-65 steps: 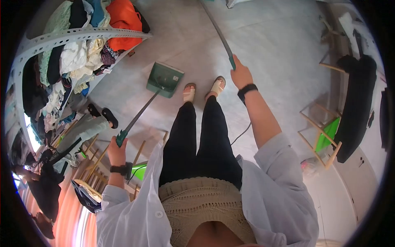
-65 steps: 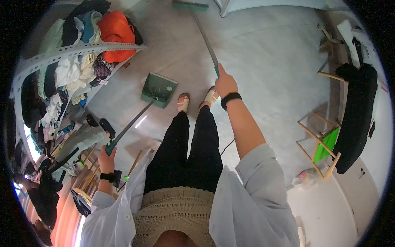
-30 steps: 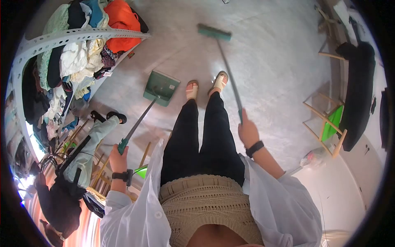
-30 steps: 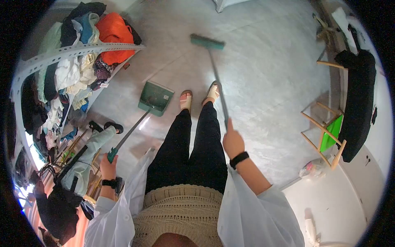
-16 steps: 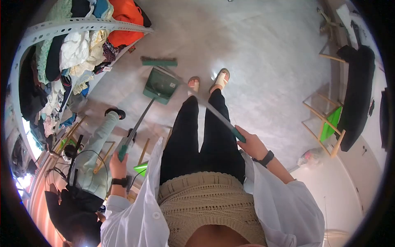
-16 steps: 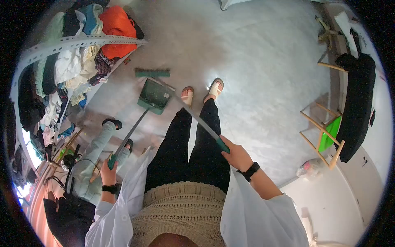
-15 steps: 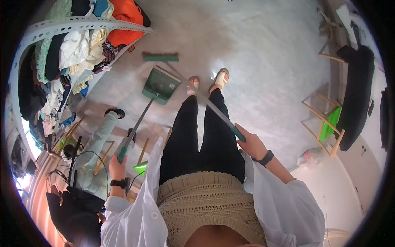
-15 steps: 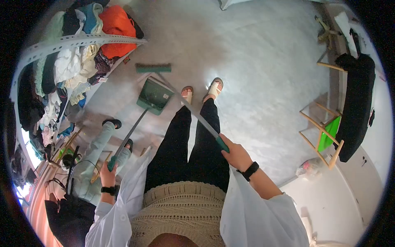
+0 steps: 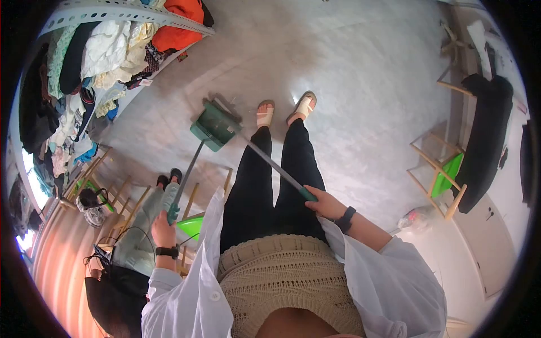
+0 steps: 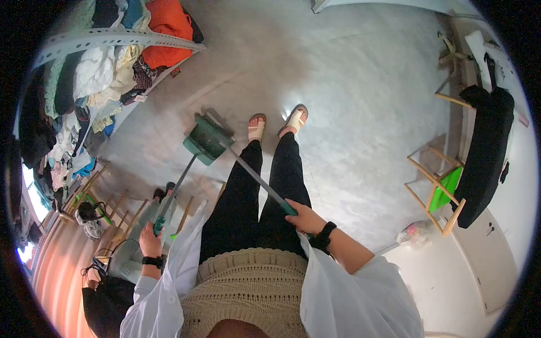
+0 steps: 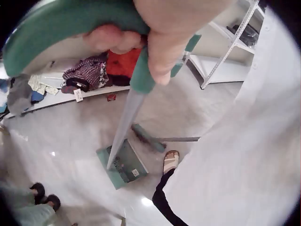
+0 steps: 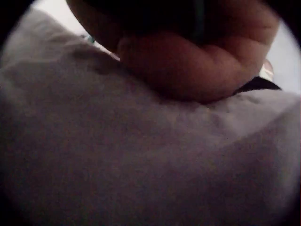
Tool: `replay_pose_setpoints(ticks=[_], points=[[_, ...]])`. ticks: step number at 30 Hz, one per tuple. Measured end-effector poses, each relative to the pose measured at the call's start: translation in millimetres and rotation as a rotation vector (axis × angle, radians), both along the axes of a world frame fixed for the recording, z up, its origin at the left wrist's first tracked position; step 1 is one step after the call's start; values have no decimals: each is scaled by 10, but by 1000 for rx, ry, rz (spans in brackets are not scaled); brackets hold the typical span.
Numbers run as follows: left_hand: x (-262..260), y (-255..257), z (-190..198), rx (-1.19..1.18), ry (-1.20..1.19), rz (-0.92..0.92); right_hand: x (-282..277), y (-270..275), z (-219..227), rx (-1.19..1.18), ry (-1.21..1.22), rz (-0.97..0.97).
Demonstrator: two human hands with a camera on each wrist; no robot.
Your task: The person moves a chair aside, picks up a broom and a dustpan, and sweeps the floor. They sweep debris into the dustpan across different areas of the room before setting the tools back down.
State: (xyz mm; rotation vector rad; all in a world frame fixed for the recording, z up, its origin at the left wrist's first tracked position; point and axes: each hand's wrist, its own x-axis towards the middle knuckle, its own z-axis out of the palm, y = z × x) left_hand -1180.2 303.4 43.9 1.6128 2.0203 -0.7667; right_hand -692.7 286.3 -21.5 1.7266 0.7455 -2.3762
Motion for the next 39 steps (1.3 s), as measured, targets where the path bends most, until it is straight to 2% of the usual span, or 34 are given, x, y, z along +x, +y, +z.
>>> replay_pose_setpoints(ticks=[1,4,6,8,11,12,17,20,23,24,28,30,32,35,37,39], points=[[14,15,15,-6,7,-1,-16,112,65,-236,63,-81],[64,29,55,-16,11,34,21,115,183,-65,28,-34],[76,26,43,-23,9,59,125,77,234,149,-53,52],[69,-14,38,-36,10,75,194,102,281,261,-171,148],[-39,-226,44,-27,3,70,157,259,387,234,-268,196],[-28,-262,63,17,2,15,153,250,364,264,-270,185],[36,-251,30,-43,28,94,35,-67,21,407,-204,109],[-11,-259,14,-48,21,103,-161,-490,-278,667,-127,52],[11,-224,37,-4,7,85,-221,64,208,-227,26,-79],[29,-210,37,13,1,79,-185,181,342,-210,50,-101],[2,-180,40,-6,1,80,74,-121,307,328,-16,66],[13,-83,78,-35,-2,126,191,-37,390,307,-109,105],[26,7,73,64,-4,145,304,18,319,329,-177,145],[83,153,66,174,-52,166,386,386,204,481,-396,328],[185,283,50,222,-93,175,405,592,-13,673,-534,393],[323,389,40,253,-121,189,337,846,-243,738,-635,392]])
